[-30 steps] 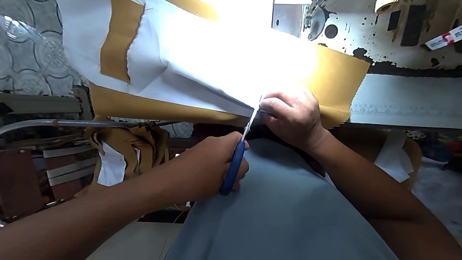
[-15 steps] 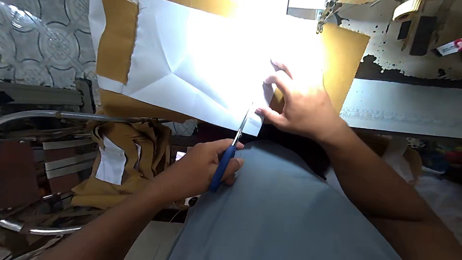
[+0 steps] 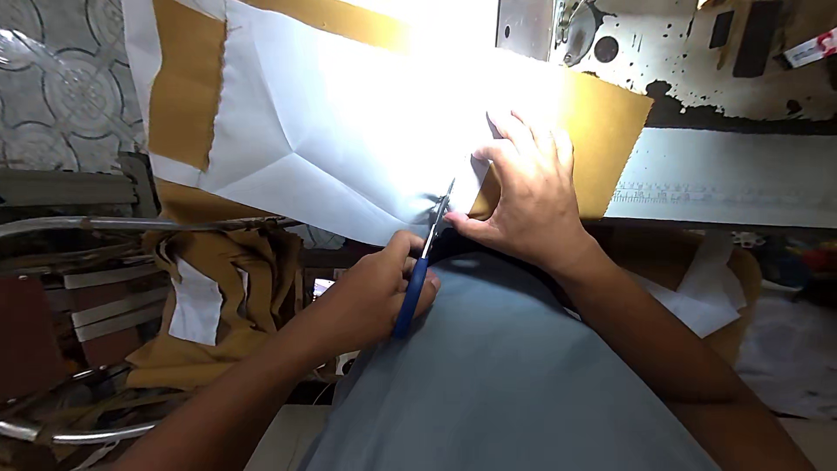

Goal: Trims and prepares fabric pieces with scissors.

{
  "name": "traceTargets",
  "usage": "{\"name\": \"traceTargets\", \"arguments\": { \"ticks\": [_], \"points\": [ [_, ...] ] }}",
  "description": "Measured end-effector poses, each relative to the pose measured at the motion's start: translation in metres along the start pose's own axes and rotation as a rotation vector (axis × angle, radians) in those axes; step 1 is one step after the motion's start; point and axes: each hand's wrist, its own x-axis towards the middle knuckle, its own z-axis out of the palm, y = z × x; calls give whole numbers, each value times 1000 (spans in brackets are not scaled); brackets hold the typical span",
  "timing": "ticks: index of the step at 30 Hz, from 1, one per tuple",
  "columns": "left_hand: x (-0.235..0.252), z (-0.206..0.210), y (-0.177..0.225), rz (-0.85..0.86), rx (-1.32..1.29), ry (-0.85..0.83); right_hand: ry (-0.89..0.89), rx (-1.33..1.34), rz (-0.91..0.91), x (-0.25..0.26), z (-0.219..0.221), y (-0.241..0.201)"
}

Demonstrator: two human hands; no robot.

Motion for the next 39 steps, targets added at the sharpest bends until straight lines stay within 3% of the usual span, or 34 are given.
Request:
{"name": "traceTargets", "arguments": {
  "ticks": [5,12,20,25,39],
  "points": [
    [1,11,-13,55,134,124,-32,-9,43,-1,-9,-6],
    [14,-3,3,29,159,47,-31,-48,64,-7,-5,-9],
    [19,0,-6,110,154,92,5,-94,79,-12,-1,-11],
    [32,-8,10,119,156,77,55,-84,72,-15,4,-13],
    [33,-5,8,114,62,93,58,-90,74,-16,5,-13]
  ]
}}
